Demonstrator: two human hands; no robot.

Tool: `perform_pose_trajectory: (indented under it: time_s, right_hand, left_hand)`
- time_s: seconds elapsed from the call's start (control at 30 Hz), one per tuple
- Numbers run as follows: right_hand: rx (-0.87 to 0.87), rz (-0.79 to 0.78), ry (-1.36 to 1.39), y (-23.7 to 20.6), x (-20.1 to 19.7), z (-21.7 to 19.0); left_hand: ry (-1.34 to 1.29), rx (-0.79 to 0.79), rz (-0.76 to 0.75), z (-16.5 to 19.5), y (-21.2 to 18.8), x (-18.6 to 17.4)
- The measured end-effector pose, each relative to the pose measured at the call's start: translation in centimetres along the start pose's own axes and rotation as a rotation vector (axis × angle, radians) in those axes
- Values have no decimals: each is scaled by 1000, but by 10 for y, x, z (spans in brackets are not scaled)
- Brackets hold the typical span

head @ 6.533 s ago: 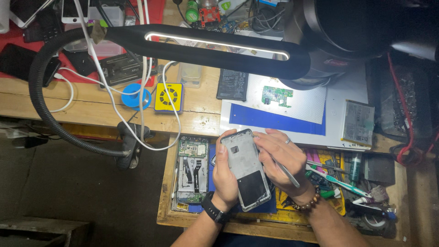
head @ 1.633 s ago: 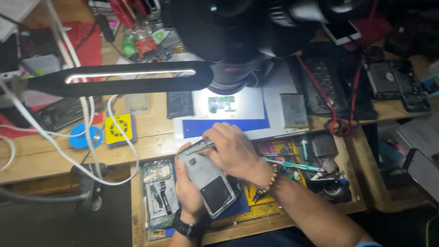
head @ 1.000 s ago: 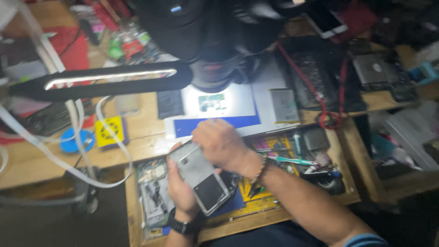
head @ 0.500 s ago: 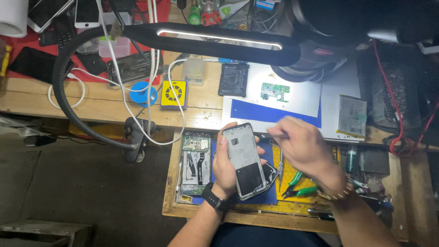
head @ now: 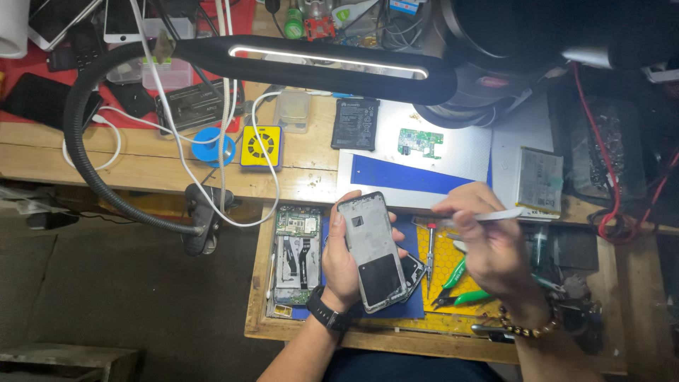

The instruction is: The person cleans the back of a disassembled smartphone with a toothbrush and then uses tweezers to remove small components from the device's interior. The person handles the phone and tools on a cluttered workbench.

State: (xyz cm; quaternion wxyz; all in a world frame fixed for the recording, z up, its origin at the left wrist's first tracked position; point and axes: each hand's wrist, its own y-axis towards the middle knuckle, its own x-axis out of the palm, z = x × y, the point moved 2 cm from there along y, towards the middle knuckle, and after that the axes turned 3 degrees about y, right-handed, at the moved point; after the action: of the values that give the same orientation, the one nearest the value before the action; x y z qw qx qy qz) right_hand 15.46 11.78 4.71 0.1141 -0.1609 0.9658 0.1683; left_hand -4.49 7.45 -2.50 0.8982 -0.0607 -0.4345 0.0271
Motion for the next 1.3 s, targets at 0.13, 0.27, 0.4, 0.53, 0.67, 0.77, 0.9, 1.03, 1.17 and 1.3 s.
perform_pose_trajectory:
  time_s: [0.13, 0.27, 0.4, 0.53, 0.67, 0.77, 0.9, 1.03, 1.17, 1.3]
  right_hand:
    - [-20, 37, 63, 15, 28, -11]
    - [-147, 75, -26, 17, 45, -14]
    - [-214, 114, -132, 15, 53, -7]
    - [-280, 112, -212, 14, 55, -3]
    - [-222, 83, -232, 13, 59, -2]
    - [-255, 140, -244, 15, 62, -3]
    - [-333, 156, -262, 17, 63, -6]
    - [-376, 162, -340, 19, 65, -9]
    - [-357, 193, -374, 18, 67, -10]
    - [-395, 212, -394, 18, 69, -9]
  left_hand:
    - [-29, 12, -21, -1, 0, 0]
    - [-25, 13, -27, -2, 0, -2]
    - [-41, 25, -39, -2, 1, 0]
    - [-11, 1, 9, -1, 1, -1]
    - [116, 78, 53, 1, 1, -3]
    - [78, 112, 7, 0, 3, -2]
    - [227, 170, 102, -2, 3, -3]
    - [227, 161, 107, -2, 4, -4]
    - [240, 169, 111, -3, 2, -3]
    - [242, 170, 129, -3, 2, -2]
